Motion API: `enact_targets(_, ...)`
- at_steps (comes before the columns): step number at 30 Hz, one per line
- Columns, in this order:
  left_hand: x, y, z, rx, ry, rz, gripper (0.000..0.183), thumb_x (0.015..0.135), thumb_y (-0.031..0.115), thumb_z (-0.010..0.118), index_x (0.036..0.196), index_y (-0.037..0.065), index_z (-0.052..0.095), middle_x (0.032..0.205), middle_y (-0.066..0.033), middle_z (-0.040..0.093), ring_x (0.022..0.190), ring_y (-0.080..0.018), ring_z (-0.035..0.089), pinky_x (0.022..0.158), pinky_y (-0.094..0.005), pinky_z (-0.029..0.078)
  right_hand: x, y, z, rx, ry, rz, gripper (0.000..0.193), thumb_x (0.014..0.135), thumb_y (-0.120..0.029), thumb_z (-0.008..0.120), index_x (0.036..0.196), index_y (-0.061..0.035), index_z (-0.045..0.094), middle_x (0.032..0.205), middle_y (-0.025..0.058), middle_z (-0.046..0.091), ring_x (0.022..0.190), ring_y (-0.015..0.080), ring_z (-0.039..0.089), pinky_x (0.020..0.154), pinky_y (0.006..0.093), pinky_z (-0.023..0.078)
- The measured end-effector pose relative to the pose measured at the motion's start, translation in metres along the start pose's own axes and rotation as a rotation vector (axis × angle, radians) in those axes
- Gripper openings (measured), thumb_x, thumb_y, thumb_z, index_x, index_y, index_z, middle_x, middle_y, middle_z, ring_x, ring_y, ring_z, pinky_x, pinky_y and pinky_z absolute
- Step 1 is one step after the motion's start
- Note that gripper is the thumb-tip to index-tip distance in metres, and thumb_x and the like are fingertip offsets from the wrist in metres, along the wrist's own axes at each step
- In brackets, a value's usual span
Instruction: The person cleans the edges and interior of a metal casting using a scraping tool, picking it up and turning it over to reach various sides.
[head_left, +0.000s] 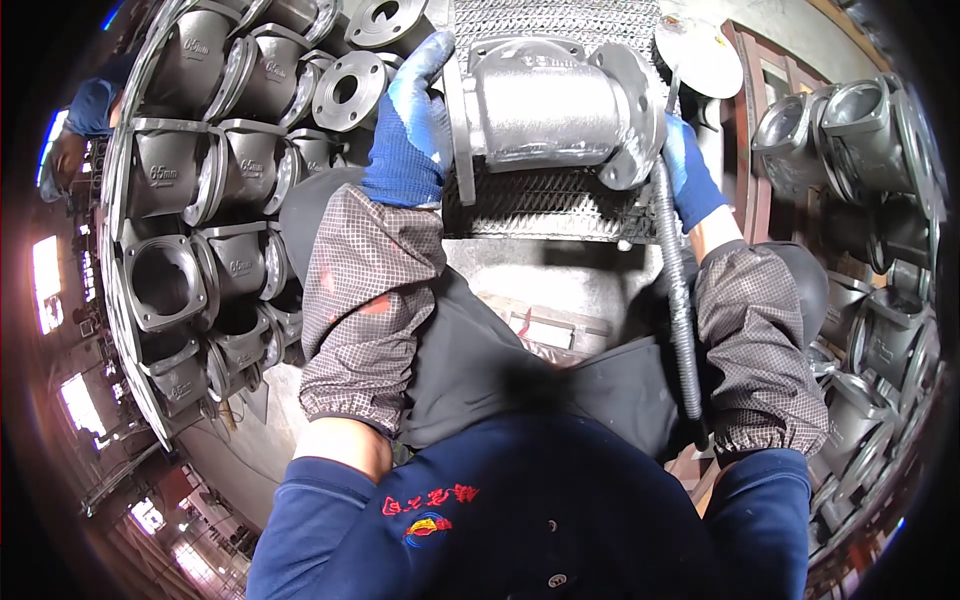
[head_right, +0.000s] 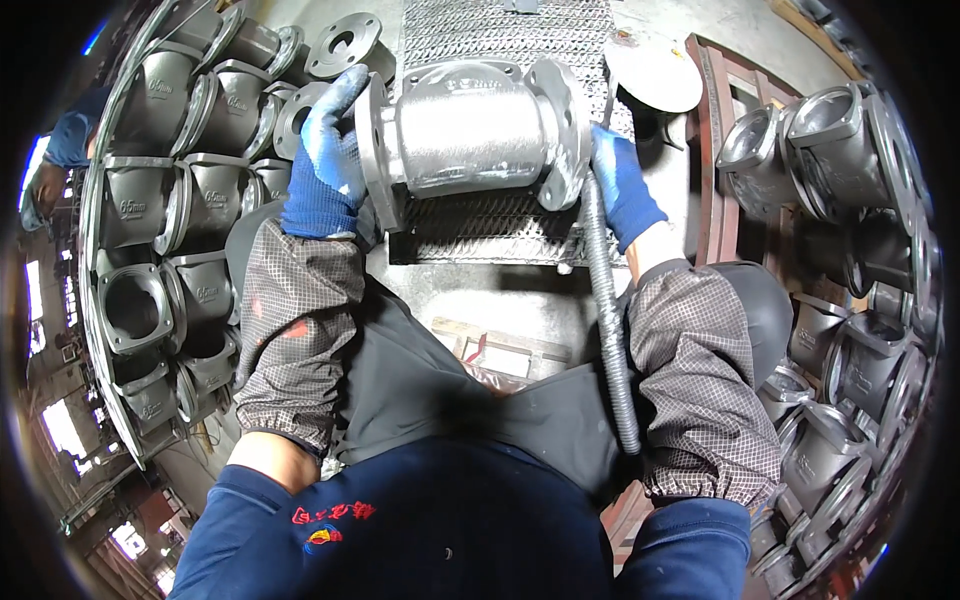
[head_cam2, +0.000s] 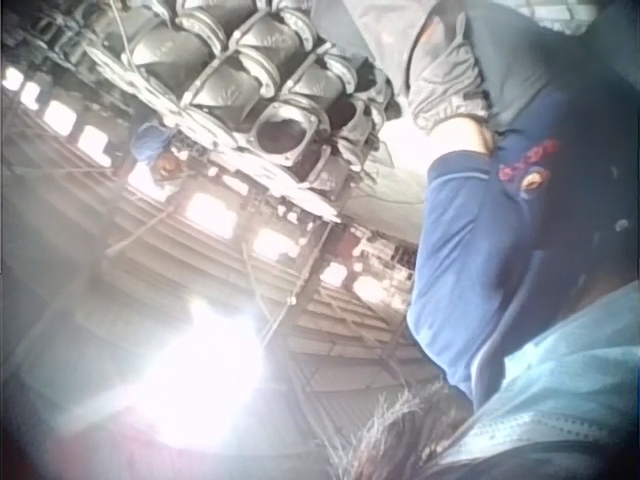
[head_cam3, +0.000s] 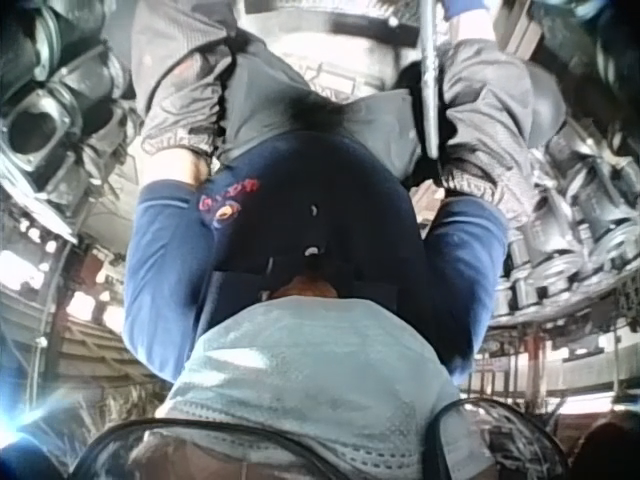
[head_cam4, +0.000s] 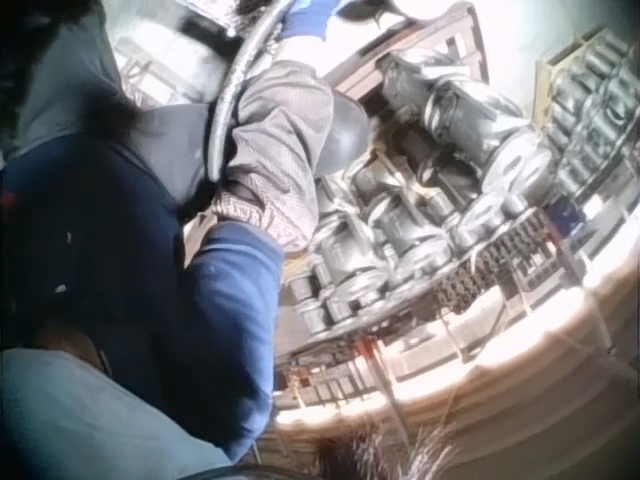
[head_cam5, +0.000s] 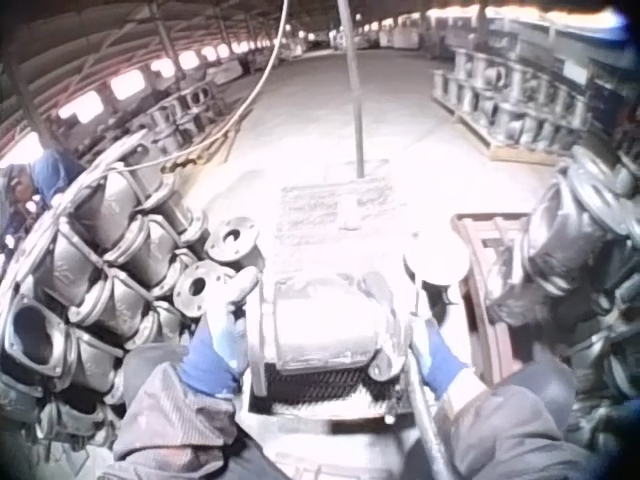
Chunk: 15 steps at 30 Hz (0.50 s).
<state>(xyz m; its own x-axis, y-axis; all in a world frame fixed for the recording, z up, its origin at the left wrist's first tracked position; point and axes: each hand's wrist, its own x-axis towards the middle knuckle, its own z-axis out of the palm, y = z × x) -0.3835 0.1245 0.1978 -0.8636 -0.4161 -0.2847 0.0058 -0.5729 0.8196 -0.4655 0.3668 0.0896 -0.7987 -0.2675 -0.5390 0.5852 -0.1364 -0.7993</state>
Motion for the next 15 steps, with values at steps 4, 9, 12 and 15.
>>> enact_targets(4, -0.011, -0.001, -0.011, 0.138, -0.005, -0.05, 0.034, 0.092, 0.024, 0.047, 0.116, 0.001, 0.052, 0.102, -0.0116, 0.06, 0.085, -0.019, 0.062, 0.072, -0.0299, 0.053, -0.013, 0.013, -0.002, -0.087, -0.031, -0.077, 0.03, 0.089, -0.025, 0.051, 0.102, 0.0001, 0.06, 0.091, 0.0066, 0.063, 0.076, 0.0127, 0.058, 0.069, 0.0245, 0.047)
enact_targets(9, -0.029, 0.007, -0.025, 0.322, -0.147, 0.098, 0.037, 0.092, 0.015, 0.046, 0.123, -0.004, 0.045, 0.115, -0.0129, 0.054, 0.103, -0.0184, 0.055, 0.089, -0.0285, 0.044, -0.065, -0.019, 0.019, -0.122, -0.208, -0.223, 0.034, 0.09, -0.023, 0.041, 0.104, 0.0016, 0.059, 0.093, 0.0077, 0.062, 0.08, 0.0133, 0.059, 0.073, 0.0245, 0.048)
enact_targets(12, -0.028, 0.002, -0.031, 0.171, -0.171, 0.014, 0.034, 0.091, 0.019, 0.048, 0.118, -0.001, 0.049, 0.112, -0.0115, 0.056, 0.101, -0.0178, 0.055, 0.088, -0.0275, 0.044, -0.061, -0.027, 0.019, -0.101, -0.164, -0.086, 0.035, 0.09, -0.021, 0.04, 0.109, 0.0037, 0.057, 0.098, 0.0087, 0.061, 0.084, 0.0137, 0.059, 0.075, 0.026, 0.049)
enact_targets(15, -0.026, -0.002, -0.033, 0.066, -0.048, -0.11, 0.03, 0.093, 0.028, 0.046, 0.106, 0.004, 0.055, 0.098, -0.0085, 0.061, 0.089, -0.0164, 0.059, 0.078, -0.0273, 0.05, -0.052, -0.025, 0.021, -0.208, -0.138, -0.267, 0.034, 0.089, -0.022, 0.048, 0.107, 0.004, 0.058, 0.093, 0.008, 0.062, 0.079, 0.0132, 0.058, 0.072, 0.0249, 0.047)
